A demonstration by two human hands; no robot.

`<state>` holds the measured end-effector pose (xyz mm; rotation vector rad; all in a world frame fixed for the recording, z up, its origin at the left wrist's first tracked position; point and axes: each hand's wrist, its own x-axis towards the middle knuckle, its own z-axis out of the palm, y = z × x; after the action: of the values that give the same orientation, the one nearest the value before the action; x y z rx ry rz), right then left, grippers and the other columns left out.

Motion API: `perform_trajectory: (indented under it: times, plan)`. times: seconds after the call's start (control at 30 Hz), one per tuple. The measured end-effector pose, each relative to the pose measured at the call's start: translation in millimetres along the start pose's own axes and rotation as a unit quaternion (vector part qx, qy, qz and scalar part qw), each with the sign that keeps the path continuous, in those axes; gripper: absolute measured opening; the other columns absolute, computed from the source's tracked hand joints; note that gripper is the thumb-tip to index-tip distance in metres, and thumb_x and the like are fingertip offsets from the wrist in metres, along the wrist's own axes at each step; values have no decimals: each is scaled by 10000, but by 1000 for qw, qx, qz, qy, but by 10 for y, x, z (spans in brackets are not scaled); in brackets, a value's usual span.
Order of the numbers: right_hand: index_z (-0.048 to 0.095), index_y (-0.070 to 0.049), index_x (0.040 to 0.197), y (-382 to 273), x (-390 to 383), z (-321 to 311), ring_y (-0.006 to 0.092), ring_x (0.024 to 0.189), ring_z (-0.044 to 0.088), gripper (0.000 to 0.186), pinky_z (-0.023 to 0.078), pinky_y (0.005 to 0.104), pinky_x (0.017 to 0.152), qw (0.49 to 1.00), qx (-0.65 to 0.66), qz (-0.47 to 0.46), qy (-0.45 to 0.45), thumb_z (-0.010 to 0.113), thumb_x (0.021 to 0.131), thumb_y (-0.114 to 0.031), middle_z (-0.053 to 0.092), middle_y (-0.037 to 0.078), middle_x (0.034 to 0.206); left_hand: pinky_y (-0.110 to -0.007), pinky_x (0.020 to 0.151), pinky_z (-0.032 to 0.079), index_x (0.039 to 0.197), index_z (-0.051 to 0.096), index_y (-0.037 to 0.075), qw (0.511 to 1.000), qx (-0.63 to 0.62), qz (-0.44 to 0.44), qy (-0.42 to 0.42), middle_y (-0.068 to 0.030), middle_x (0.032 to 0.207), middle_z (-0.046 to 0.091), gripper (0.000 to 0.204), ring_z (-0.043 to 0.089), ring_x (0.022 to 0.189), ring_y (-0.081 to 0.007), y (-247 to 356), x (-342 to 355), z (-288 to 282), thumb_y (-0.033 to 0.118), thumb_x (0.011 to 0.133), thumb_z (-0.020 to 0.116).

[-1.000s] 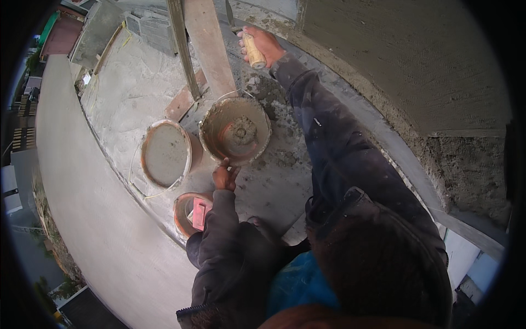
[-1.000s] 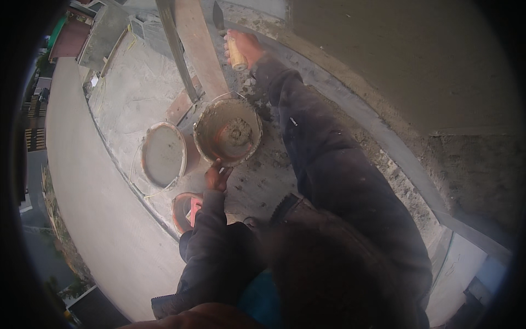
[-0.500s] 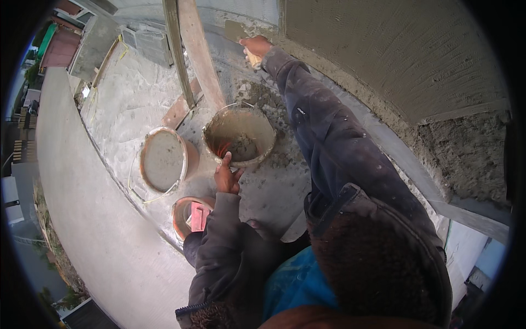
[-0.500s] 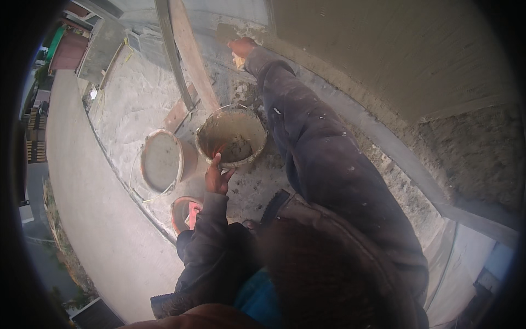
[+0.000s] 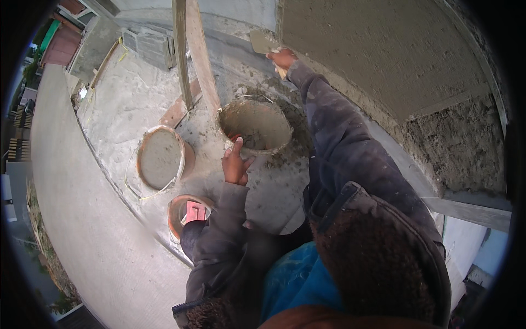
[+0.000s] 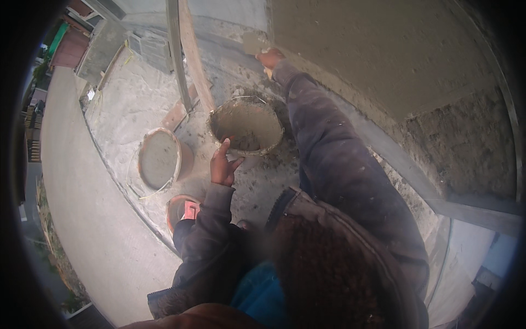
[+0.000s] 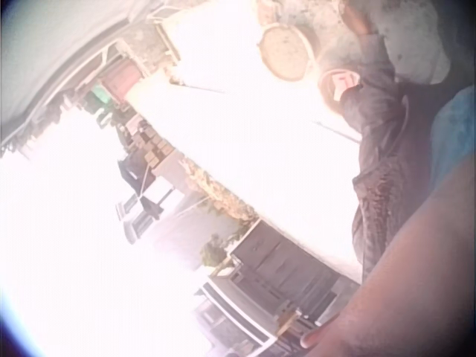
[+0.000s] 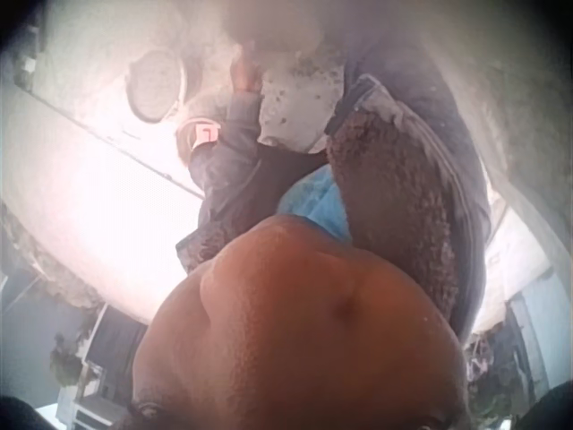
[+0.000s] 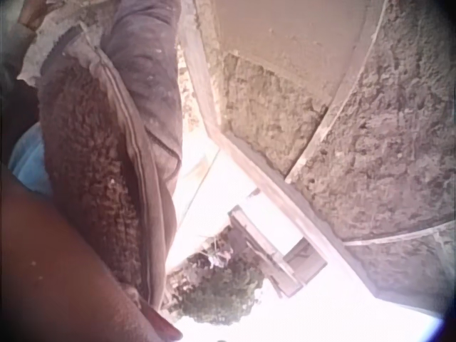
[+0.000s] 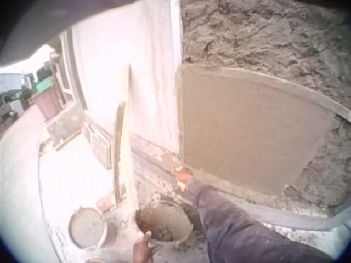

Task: The person scoops wet cement from a bucket with a trowel and applies it to a vertical wall surface, spreading and smoothing it in sections. They then use a long straightedge to level the applied cement across the wall.

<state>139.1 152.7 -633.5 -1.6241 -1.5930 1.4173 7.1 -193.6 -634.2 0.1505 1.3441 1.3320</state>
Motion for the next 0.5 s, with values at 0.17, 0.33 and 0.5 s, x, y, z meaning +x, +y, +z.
perform_trajectory:
  times: [0.17,0.33,0.5]
  plan:
    - [386,-65,1459,500,-803,-377,289,852,713,704,529,448,871,877,-402,-262,8,619,911,-441,507,180,1417,-462,829,542,1315,459,18,1000,-20,-5,16,-134,1331,486,555,547,1125,-283,83,103,152,348,918,663]
    - [484,-189,1392,246,-1613,-616,328,1047,664,520,531,440,903,813,-525,-242,75,554,935,-429,590,160,1315,-505,931,495,1404,392,44,999,-13,-34,4,-90,1469,371,615,488,1217,-374,70,225,173,370,940,630]
    - [493,-216,1370,363,-1016,-766,319,1085,653,459,548,438,877,772,-545,-249,212,491,957,-416,572,176,1337,-501,907,513,1421,385,37,1000,-2,-6,-3,-111,1479,359,627,507,1202,-364,22,375,205,353,939,631]
